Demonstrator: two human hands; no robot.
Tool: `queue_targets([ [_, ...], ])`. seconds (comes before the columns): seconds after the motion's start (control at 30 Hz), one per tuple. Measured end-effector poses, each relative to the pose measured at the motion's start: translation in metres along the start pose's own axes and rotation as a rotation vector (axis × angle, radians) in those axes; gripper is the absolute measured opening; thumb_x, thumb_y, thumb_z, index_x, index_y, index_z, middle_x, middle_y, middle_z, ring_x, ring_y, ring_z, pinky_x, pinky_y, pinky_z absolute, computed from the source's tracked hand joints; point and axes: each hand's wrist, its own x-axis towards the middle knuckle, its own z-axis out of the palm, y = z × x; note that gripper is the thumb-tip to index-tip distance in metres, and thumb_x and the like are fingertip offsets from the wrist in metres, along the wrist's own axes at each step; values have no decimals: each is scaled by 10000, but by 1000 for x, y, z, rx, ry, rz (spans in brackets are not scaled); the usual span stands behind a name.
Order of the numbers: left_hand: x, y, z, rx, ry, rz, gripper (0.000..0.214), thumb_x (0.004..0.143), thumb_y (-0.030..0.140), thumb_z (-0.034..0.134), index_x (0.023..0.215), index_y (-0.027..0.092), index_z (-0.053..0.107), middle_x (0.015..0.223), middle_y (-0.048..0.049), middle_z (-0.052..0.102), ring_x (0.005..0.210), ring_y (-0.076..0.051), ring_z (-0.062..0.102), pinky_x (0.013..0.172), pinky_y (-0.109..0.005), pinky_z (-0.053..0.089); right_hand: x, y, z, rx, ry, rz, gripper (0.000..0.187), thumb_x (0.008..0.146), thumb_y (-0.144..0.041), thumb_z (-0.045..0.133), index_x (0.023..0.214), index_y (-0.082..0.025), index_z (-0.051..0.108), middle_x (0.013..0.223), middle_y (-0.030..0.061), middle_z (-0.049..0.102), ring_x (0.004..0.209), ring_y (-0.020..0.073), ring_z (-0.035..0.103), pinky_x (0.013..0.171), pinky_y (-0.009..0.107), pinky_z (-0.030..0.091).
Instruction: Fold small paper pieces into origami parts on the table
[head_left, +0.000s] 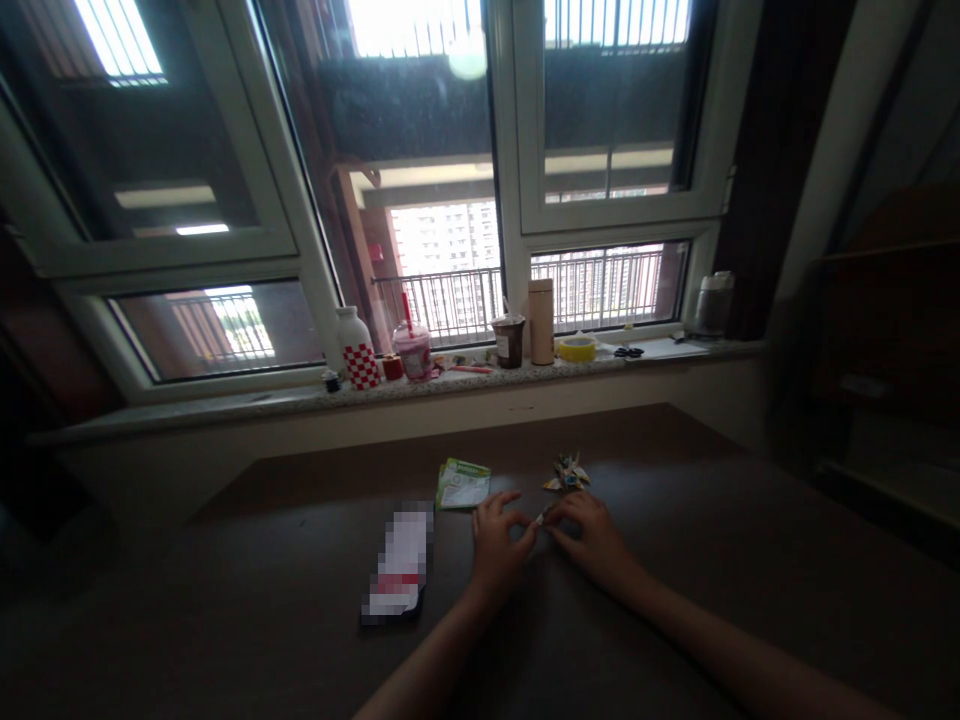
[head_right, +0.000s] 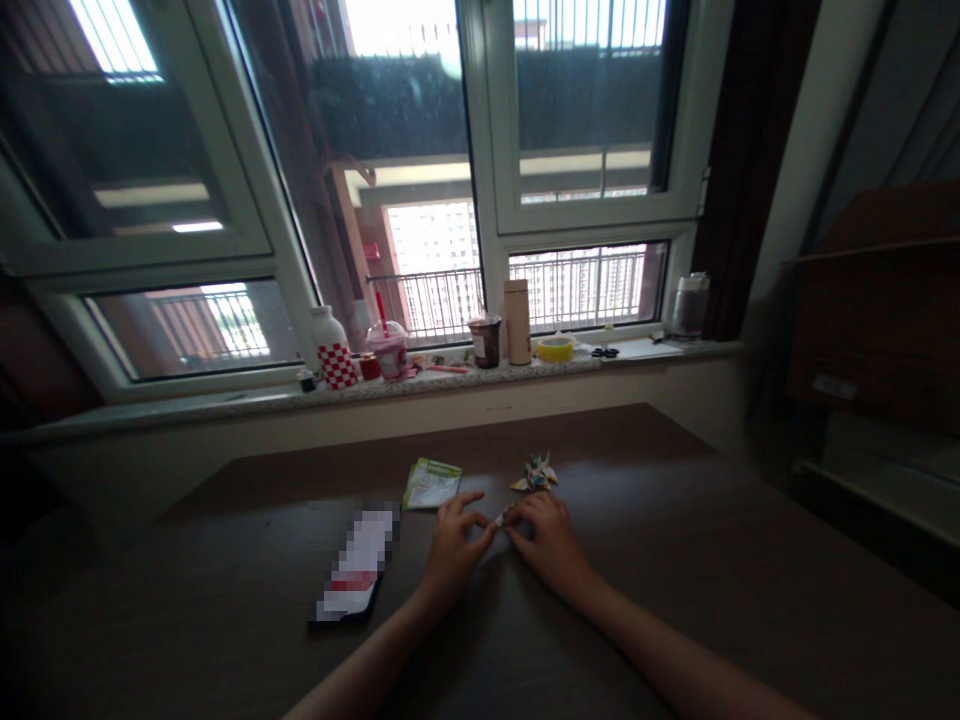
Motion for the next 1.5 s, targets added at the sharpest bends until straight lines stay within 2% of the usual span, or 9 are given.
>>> queue_targets([
  [0.43,0,-2,4,-60,-35,-9,49,789,289,679,791,257,716,1286,-35,593,1251,-269,458,1095,-508,295,3,2,4,284,22,89,125,775,-280,647,802,-203,741,895,64,736,958,252,636,917,385,434],
  [0.77,2,-1,1,-142,-9,-58,39,732,260,740,720,229,719,1252,-54,604,1242,-272,455,1091,-450,320,5,7,7,334,2,179,183,724,-362,710,794,-204,771,920,85,744,986,264,642,936,388,442],
  [1.0,3,-3,1,-168,2,-93,11,720,236,733,722,233,743,1236,-64,613,1235,-281,463,1090,-465,336,6,12,10,331,0,238,192,692,-353,721,801,-213,793,1026,123,730,1061,295,633,985,428,426],
  [1.13,3,-5,4,-172,12,-97,65,716,230,725,754,254,772,1218,-63,628,1235,-289,459,1094,-467,331,7,15,11,351,21,279,211,679,-337,717,828,-208,793,1068,129,721,1082,303,627,1006,444,412],
  [1.5,3,-6,4,-200,46,-113,82,686,323,762,733,256,767,1178,-58,641,1193,-292,483,1072,-463,340,8,11,9,429,1,198,229,709,-412,709,788,-202,757,876,75,746,929,266,656,906,403,459],
])
